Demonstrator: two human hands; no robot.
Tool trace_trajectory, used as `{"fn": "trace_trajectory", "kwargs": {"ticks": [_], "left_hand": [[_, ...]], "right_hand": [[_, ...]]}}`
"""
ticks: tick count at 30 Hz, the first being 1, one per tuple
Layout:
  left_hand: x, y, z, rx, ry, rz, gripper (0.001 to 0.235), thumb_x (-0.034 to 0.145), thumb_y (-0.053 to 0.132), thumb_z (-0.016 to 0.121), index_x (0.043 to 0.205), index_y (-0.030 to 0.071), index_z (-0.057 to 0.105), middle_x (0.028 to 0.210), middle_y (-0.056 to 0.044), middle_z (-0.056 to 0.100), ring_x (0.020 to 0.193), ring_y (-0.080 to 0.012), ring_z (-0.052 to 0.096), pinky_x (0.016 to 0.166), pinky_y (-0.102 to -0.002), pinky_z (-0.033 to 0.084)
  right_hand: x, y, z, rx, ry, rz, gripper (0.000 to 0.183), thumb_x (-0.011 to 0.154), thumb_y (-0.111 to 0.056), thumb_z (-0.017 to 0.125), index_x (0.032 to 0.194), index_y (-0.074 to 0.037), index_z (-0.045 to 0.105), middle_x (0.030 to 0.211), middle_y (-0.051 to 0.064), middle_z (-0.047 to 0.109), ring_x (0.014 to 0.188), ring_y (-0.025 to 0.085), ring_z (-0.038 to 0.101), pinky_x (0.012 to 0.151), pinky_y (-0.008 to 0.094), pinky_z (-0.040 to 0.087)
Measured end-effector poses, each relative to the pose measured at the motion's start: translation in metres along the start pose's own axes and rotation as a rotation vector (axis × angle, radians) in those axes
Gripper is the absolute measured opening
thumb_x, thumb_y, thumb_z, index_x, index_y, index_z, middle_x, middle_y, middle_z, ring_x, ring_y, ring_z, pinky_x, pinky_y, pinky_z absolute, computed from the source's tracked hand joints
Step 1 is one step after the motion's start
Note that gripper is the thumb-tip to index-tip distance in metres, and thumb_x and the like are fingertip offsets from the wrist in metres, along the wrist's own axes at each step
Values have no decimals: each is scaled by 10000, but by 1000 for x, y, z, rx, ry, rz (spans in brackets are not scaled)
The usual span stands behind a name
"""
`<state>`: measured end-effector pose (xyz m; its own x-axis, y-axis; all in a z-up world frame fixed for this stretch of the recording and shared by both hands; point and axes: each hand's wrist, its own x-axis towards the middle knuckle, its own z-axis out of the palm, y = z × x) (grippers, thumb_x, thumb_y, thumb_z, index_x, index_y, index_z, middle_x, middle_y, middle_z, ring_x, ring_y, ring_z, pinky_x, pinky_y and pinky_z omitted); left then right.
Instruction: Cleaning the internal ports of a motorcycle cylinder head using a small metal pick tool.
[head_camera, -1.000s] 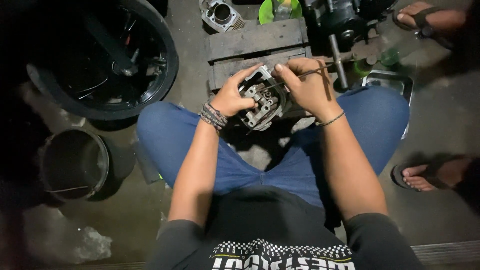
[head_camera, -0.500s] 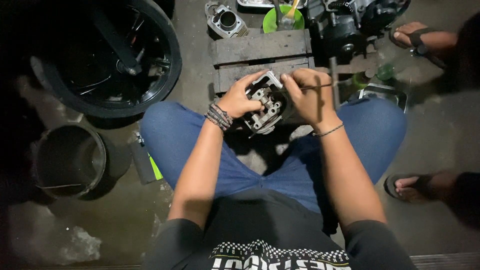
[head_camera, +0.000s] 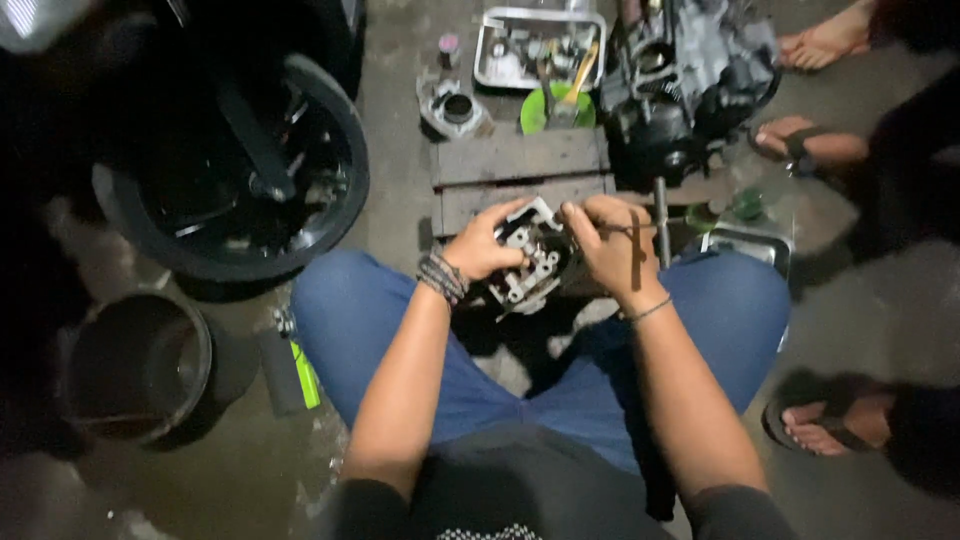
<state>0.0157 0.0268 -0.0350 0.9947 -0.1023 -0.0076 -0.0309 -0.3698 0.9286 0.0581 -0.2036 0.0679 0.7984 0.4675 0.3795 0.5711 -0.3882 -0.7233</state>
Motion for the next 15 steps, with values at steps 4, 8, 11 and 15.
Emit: {"fn": "trace_trajectory", "kwargs": {"ticks": [4, 8, 11, 15], "left_hand": [[4, 1, 1, 7, 17, 37, 948, 587, 236, 893, 1443, 29, 544, 1332, -288, 617, 1295, -472, 551, 1131, -540, 403], [5, -16, 5, -9, 22, -6, 973, 566, 278, 916, 1445, 72, 554, 1347, -239, 622, 1310, -429, 554, 1138, -508, 407], [7, -14, 3, 10, 16, -2, 965, 585, 263, 909, 1455, 61, 546, 1348, -252, 617, 1311, -434, 552, 1144, -515, 397], [7, -17, 3, 21, 9, 26, 917, 624, 251, 887, 1459, 75, 551, 1358, -246, 611, 1320, -421, 545, 1142, -498, 401]], "right_hand": [[2, 4, 7, 1, 54, -60, 403, 1023, -126, 685, 654, -11, 571, 584, 222, 563, 599, 452, 610, 533, 415, 451], [0, -4, 3, 2, 39, -18, 395, 1021, -130, 674, 651, -33, 575, 567, 182, 543, 577, 410, 601, 538, 394, 448], [1, 4, 6, -26, 59, -61, 398, 1039, -115, 676, 661, -52, 569, 565, 167, 528, 579, 401, 591, 547, 373, 466], [-1, -5, 9, 11, 90, -84, 359, 1026, -74, 682, 681, -38, 592, 587, 174, 545, 620, 447, 605, 548, 393, 479]]}}
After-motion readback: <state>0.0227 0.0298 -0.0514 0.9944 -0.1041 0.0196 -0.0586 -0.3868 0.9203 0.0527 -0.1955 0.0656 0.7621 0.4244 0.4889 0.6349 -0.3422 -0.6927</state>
